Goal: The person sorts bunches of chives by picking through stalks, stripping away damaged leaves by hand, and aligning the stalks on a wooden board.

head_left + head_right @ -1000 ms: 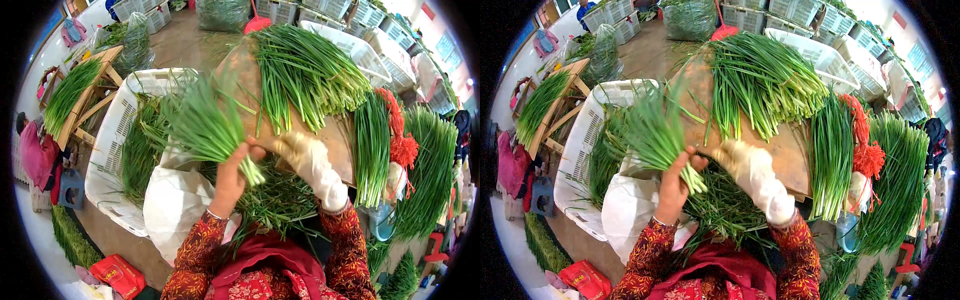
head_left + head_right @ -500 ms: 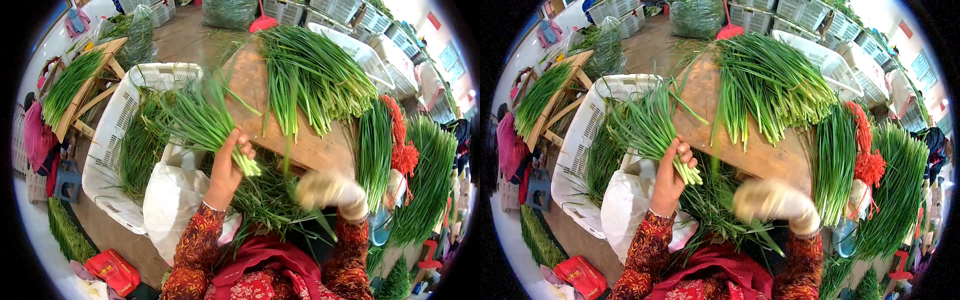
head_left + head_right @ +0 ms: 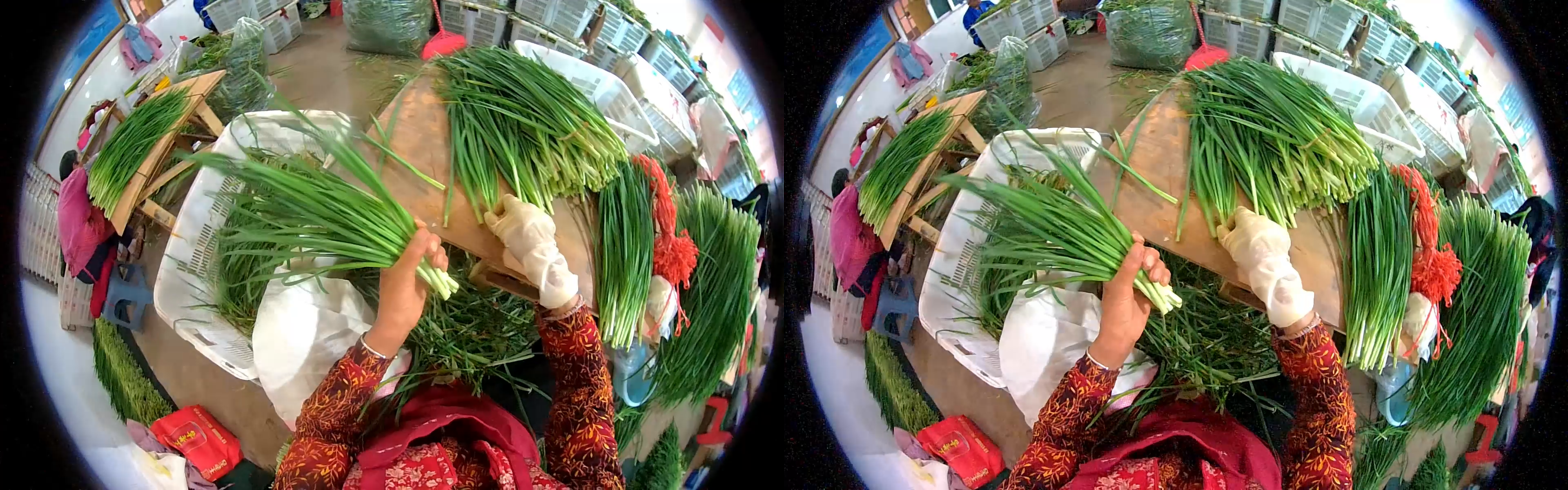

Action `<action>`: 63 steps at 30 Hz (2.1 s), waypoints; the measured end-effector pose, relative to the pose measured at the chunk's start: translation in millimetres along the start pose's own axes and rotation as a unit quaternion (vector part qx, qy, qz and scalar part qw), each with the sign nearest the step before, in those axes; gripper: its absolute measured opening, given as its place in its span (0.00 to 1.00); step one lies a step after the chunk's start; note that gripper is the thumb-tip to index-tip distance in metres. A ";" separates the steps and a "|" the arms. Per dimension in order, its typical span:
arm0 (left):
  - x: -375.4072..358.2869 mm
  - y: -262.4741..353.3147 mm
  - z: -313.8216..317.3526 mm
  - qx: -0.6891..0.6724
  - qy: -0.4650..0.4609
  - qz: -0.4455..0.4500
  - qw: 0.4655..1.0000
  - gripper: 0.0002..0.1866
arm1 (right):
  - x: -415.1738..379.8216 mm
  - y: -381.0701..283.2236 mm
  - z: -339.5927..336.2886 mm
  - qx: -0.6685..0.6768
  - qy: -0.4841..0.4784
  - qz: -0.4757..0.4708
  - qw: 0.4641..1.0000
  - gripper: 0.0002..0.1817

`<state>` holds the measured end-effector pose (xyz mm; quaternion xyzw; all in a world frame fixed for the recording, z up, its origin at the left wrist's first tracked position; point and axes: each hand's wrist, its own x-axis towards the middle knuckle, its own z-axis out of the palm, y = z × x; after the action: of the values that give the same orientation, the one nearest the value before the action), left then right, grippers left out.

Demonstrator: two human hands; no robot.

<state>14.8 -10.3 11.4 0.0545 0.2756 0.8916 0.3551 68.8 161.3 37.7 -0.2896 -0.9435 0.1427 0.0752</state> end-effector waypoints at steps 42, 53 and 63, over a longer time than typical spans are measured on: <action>-5.1 -28.4 -1.0 0.212 0.041 0.011 0.976 0.12 | -66.0 -21.9 18.0 0.532 0.084 -0.020 0.842 0.07; 23.5 41.5 -15.2 0.035 0.031 0.211 0.976 0.15 | -100.0 9.9 -23.1 0.196 -0.509 -0.120 0.829 0.20; 13.1 15.8 -6.0 -0.029 0.010 0.018 0.999 0.11 | 38.8 -23.8 24.4 -0.036 -0.011 0.006 0.999 0.18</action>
<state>-6.2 -13.8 13.5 0.0406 0.2523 0.9059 0.3377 19.0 158.9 24.2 -0.2961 -0.9470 0.1122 0.0538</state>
